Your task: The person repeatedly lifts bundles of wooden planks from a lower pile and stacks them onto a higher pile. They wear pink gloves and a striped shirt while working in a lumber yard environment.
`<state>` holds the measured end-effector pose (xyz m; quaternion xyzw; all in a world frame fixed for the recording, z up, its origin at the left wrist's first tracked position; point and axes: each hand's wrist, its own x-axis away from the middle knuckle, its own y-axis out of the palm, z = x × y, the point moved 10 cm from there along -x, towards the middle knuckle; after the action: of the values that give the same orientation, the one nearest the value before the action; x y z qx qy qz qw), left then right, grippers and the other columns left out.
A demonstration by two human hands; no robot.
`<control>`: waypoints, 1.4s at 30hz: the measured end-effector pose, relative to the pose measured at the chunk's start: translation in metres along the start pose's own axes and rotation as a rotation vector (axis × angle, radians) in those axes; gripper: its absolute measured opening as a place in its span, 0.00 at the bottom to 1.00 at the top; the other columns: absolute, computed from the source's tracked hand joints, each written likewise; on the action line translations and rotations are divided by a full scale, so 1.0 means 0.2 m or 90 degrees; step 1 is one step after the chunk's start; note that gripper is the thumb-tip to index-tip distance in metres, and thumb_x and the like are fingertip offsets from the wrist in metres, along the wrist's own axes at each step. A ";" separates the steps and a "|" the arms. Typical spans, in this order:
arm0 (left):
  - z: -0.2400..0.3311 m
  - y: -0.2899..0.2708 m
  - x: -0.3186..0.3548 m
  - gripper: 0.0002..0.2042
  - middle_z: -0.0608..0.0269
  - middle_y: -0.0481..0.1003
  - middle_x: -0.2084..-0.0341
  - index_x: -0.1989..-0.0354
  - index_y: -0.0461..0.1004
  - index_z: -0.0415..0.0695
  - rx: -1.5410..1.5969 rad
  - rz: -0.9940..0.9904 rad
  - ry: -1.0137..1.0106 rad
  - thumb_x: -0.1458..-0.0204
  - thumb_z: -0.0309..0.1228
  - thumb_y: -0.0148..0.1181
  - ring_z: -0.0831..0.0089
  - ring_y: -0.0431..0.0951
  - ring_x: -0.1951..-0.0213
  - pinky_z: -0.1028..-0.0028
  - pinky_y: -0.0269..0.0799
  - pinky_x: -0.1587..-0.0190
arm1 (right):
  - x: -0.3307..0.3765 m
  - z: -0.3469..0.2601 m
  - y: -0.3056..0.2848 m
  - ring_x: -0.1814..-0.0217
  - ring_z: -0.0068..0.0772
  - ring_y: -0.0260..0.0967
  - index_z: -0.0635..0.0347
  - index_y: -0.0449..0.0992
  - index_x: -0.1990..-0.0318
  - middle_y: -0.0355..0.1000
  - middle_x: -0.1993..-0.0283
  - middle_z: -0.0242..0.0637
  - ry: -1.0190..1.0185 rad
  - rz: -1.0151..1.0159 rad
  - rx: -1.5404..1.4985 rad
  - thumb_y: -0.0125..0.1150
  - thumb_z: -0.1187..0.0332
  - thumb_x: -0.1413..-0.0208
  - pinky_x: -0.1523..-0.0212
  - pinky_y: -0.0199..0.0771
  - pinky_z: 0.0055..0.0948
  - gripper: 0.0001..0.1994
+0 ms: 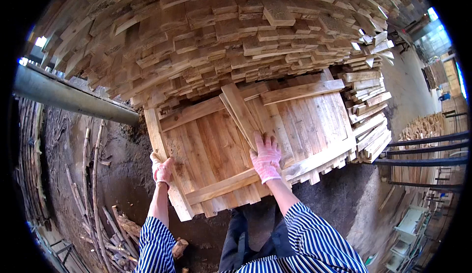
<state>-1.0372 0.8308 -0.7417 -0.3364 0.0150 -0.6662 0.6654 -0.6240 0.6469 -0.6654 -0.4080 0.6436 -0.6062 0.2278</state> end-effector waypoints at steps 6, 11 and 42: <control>0.01 0.02 -0.03 0.39 0.54 0.77 0.54 0.36 0.58 0.42 -0.002 -0.037 0.044 0.54 0.37 0.75 0.65 0.78 0.56 0.69 0.75 0.53 | -0.01 0.03 0.05 0.38 0.55 0.67 0.34 0.55 0.28 0.67 0.37 0.50 0.054 -0.007 -0.084 0.68 0.61 0.49 0.41 0.72 0.48 0.40; -0.05 -0.05 -0.02 0.36 0.49 0.73 0.42 0.26 0.51 0.51 -0.159 -0.078 -0.042 0.37 0.58 0.46 0.55 0.77 0.44 0.63 0.71 0.43 | 0.28 -0.48 0.06 0.47 0.52 0.74 0.32 0.62 0.29 0.73 0.46 0.47 -0.089 0.124 -0.212 0.74 0.61 0.53 0.49 0.77 0.45 0.41; -0.14 -0.01 -0.14 0.37 0.49 0.63 0.34 0.28 0.54 0.38 -0.078 -0.132 0.044 0.35 0.56 0.45 0.61 0.67 0.37 0.68 0.62 0.36 | 0.25 -1.04 0.49 0.22 0.63 0.44 0.40 0.40 0.23 0.41 0.23 0.63 -0.127 -0.341 -0.446 0.46 0.40 0.36 0.28 0.54 0.49 0.40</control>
<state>-1.0559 0.8435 -0.7747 -0.3534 0.0438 -0.7401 0.5704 -0.8406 0.7229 -0.7155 -0.6691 0.6565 -0.3474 -0.0277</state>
